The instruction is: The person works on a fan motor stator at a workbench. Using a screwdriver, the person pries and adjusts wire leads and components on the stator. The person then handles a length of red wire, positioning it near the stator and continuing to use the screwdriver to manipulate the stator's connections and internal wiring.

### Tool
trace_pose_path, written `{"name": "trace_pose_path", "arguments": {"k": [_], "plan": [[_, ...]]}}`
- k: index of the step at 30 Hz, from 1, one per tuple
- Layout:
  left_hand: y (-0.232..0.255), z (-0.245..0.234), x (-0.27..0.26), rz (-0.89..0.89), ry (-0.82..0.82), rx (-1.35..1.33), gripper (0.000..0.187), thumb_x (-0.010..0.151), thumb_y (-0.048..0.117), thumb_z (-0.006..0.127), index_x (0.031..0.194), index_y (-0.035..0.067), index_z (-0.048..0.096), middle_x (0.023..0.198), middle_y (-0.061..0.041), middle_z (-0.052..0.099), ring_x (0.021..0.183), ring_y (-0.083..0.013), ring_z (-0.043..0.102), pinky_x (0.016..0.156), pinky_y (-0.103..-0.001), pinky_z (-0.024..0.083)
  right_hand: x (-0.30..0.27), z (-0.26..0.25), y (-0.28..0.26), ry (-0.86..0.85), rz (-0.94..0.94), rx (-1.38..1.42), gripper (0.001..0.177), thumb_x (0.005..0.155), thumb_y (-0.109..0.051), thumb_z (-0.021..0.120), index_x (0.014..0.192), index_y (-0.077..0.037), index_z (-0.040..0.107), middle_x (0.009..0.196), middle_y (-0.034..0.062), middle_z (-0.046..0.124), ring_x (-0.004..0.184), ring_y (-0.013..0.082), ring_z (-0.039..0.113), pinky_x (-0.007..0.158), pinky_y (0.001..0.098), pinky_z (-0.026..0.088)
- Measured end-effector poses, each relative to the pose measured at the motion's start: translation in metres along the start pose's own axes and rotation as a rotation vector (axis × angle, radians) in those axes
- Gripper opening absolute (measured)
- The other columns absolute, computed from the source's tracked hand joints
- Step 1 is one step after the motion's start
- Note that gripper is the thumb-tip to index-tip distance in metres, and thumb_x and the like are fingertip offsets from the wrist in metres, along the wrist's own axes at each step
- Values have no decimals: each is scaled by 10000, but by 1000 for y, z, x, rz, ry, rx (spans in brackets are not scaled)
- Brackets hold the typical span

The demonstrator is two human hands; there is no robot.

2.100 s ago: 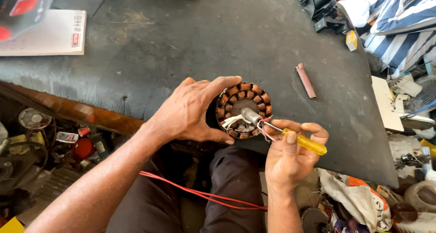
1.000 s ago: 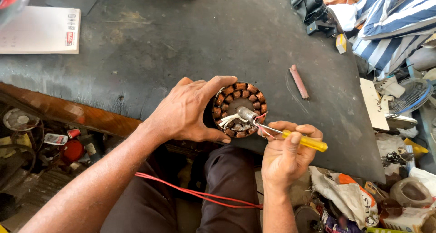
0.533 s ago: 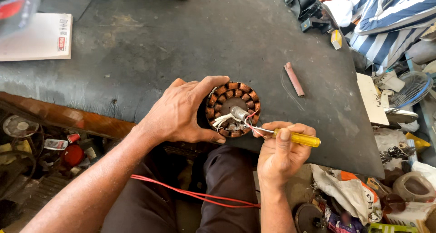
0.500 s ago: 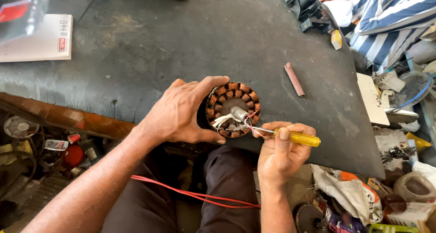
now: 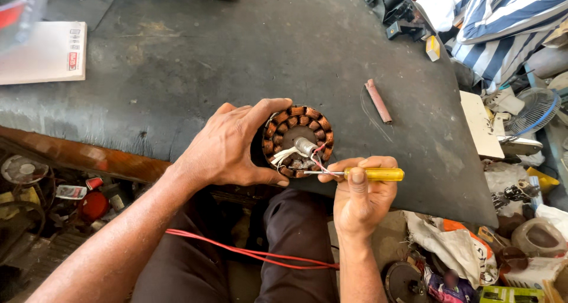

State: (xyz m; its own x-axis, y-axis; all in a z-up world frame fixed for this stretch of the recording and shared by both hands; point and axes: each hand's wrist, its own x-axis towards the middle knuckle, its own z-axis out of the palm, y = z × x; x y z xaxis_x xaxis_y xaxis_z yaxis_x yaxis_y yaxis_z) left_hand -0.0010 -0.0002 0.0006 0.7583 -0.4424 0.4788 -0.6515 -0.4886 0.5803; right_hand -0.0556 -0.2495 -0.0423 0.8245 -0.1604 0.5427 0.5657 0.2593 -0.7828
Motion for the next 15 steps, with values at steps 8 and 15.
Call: {"name": "trace_pose_path", "arguments": {"k": [8,15], "plan": [[-1,3,1,5,-2,21,1132,545,550,950,1463,141,428,1261,-143,691,1196,-329,641,1003,-490,420,0,-2,-8,23,42,163,292,1031,-223,702,1125,-69,472,915,189,692,758,262,670,710,382,579],[1,1,2,-5,-8,4,1113,543,532,948,1452,139,441,1273,-143,689,1204,-338,643,1003,-486,425,-6,-6,-19,25,16,-515,223,926,-9,762,1129,-36,675,660,-27,468,571,61,378,542,229,276]]}}
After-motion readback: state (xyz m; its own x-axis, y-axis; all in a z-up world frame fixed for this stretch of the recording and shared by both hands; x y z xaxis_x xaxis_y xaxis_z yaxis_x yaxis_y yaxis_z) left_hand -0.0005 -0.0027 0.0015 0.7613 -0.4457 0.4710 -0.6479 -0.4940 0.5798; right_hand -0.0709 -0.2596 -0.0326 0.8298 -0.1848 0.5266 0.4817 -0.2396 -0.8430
